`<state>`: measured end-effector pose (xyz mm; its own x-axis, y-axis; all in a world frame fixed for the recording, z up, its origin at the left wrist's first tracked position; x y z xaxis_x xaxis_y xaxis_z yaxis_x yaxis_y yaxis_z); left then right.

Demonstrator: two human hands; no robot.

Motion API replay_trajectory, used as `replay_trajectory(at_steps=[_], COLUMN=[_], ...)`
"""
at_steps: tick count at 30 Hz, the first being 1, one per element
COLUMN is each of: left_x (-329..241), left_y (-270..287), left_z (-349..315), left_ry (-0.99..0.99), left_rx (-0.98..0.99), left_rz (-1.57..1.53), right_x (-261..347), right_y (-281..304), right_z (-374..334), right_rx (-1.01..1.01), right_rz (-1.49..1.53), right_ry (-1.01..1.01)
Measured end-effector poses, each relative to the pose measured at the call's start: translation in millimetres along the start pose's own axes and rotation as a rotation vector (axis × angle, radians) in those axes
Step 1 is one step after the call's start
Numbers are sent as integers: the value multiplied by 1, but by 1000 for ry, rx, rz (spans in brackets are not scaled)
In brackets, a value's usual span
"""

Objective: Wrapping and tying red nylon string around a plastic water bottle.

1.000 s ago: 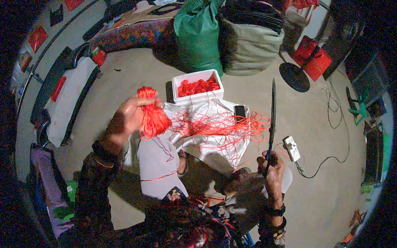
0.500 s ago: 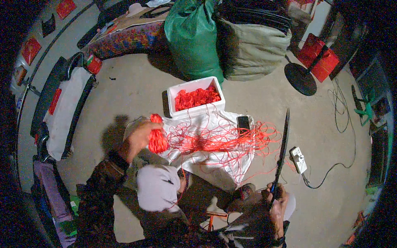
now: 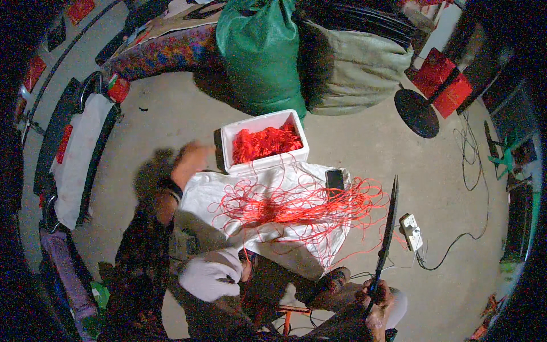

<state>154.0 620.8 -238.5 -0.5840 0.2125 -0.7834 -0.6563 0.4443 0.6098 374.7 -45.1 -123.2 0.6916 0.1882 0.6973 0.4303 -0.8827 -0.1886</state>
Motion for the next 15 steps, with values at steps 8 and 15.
replay_trajectory(at_steps=[8,15], left_x=[26,-88], left_y=[-38,29], left_z=[-229,-332], left_ry=[448,-161], left_rx=[271,276], left_rz=[-451,-241], right_x=[25,59], right_y=[7,75], right_z=[-33,-92], right_rx=[-95,-219], right_rz=[-315,-173], right_ry=[216,491])
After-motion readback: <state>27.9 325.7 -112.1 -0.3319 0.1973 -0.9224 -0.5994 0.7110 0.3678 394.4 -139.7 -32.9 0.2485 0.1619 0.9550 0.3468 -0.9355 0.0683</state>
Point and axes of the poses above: each hand's wrist, its own z-axis towards the middle knuckle, its own y-axis out of the back of the hand, x = y × z, the point moved 9 cm from there along z, towards the middle knuckle, and after that the axes turned 12 degrees about -y, right-handed, at the moved point
